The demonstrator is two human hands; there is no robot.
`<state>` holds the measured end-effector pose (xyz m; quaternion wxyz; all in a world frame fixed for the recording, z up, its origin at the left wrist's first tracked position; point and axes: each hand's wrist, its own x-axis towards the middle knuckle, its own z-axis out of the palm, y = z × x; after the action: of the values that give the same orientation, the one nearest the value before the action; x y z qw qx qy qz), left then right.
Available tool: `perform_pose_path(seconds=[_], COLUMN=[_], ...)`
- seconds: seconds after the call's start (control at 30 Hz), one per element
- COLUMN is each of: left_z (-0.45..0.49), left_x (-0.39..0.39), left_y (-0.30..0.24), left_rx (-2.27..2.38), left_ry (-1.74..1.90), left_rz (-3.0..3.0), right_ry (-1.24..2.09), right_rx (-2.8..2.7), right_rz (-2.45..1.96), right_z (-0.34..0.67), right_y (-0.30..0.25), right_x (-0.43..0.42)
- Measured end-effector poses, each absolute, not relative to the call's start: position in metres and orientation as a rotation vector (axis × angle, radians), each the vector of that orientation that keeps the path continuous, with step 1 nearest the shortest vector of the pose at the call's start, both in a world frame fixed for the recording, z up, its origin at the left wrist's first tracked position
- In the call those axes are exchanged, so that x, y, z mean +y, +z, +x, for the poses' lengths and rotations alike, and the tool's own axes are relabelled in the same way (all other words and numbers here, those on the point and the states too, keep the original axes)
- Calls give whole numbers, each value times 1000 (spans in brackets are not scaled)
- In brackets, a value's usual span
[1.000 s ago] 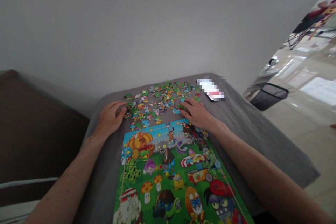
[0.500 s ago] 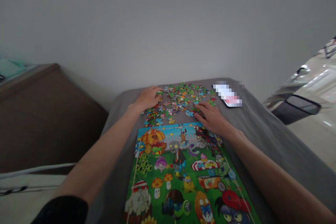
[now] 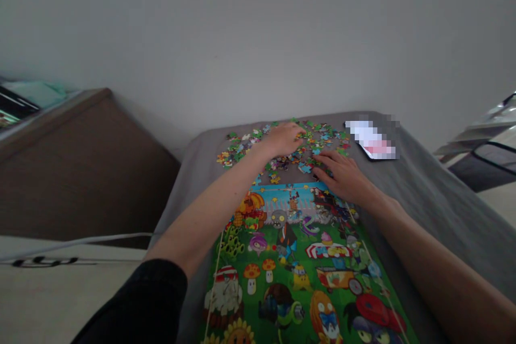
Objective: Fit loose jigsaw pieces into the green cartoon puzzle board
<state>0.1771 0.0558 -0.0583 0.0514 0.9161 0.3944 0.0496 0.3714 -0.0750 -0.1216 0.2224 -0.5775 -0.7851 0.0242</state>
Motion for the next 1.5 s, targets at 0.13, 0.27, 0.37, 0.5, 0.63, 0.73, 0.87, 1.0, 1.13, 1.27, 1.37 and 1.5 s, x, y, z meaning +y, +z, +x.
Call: perform_pose_path(seconds=[0.13, 0.27, 0.37, 0.5, 0.63, 0.73, 0.87, 1.0, 1.13, 1.27, 1.37, 1.5], left_z=[190, 193, 200, 212, 209, 183, 108, 20, -25, -27, -22, -18], left_x=[48, 53, 60, 65, 63, 63, 65, 62, 48, 47, 60, 82], left_y=[-69, -75, -77, -81, -79, -69, -57, -63, -82, -94, -96, -98], left_rx=[1181, 1250, 1297, 1261, 1280, 1315, 1414, 1745, 1883, 1877, 1863, 1831], left_ry=[78, 138, 191, 181, 247, 314, 458, 655, 667, 673, 652, 560], left_rz=[2797, 2791, 2778, 2774, 2763, 2755, 2709, 2449, 2346, 2371, 2412, 2465], right_ry=[69, 57, 44, 36, 23, 35, 46, 79, 113, 106, 104, 104], right_rx=[-2189, -2162, -2146, -2123, -2127, -2139, -2155, -2145, -2146, -2154, -2154, -2150], right_rz=[-1598, -1600, -1587, -1587, -1596, -1621, -1646, -1644, -1657, -1671, -1672, -1666], right_z=[371, 370, 373, 377, 378, 378, 377, 374, 372, 372, 372, 372], right_y=[-117, -111, -110, -109, -105, -102, -99, -99, -99, -99, -100, -102], right_x=[-76, -77, -76, -74, -74, -75, -75, -75, -75, -75, -75, -75])
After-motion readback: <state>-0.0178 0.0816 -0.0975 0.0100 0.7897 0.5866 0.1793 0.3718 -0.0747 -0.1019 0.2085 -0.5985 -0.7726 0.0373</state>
